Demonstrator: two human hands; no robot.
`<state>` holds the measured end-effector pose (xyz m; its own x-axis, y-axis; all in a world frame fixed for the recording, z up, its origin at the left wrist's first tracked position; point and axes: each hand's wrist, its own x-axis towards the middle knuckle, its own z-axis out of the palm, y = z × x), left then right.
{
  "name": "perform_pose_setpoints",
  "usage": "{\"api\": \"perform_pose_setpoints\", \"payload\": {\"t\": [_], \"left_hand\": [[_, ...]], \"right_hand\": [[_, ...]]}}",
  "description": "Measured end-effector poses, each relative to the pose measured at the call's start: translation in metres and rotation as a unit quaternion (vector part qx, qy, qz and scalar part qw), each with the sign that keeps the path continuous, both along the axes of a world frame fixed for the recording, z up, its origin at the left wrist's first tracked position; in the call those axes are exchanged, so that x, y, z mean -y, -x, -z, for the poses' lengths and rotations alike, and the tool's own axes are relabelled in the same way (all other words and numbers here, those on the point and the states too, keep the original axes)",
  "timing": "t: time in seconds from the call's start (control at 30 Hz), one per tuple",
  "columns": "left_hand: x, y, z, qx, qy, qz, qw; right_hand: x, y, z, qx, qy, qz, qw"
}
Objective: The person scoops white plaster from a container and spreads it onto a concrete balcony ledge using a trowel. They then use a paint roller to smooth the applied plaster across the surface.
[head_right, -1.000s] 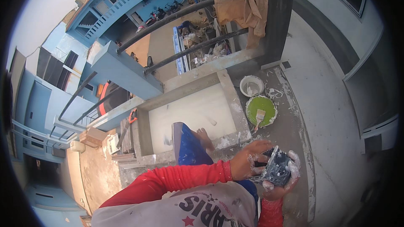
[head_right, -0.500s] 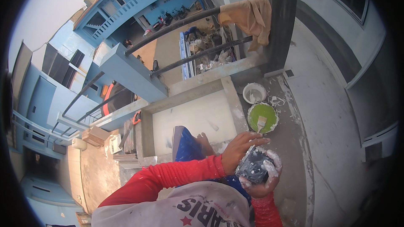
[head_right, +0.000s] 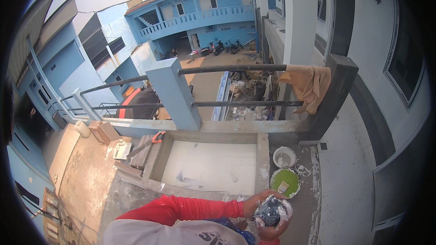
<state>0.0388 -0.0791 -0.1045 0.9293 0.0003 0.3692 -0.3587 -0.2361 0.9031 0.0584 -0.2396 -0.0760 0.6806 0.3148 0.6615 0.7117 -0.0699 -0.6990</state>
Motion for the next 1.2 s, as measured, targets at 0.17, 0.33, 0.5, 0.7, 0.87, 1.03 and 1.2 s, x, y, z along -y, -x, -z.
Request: {"api": "perform_pose_setpoints", "payload": {"t": [0.17, 0.33, 0.5, 0.7, 0.87, 1.03, 1.2], "left_hand": [[-0.044, 0.015, 0.035, -0.133, 0.115, 0.049, 0.983], [-0.055, 0.093, 0.013, -0.198, 0.641, 0.166, 0.723], [-0.114, 0.150, -0.075, -0.120, 0.749, 0.039, 0.650], [-0.183, 0.201, -0.032, -0.004, 0.559, -0.092, 0.824], [-0.201, 0.231, 0.008, 0.020, 0.685, -0.173, 0.707], [-0.186, 0.238, 0.008, -0.029, 0.585, -0.273, 0.763], [-0.166, 0.246, 0.024, -0.022, 0.238, -0.366, 0.899]], "right_hand": [[-0.028, 0.012, -0.055, 0.118, -0.011, 0.067, 0.991], [-0.076, 0.033, -0.058, 0.190, -0.020, 0.038, 0.981], [-0.118, 0.068, -0.020, 0.180, -0.002, -0.049, 0.982], [-0.131, 0.123, -0.011, 0.044, 0.063, -0.180, 0.981], [-0.147, 0.134, -0.054, 0.001, 0.167, -0.233, 0.958], [-0.173, 0.141, -0.080, 0.093, 0.280, -0.198, 0.935], [-0.209, 0.150, -0.061, 0.244, 0.337, -0.156, 0.896]]}}
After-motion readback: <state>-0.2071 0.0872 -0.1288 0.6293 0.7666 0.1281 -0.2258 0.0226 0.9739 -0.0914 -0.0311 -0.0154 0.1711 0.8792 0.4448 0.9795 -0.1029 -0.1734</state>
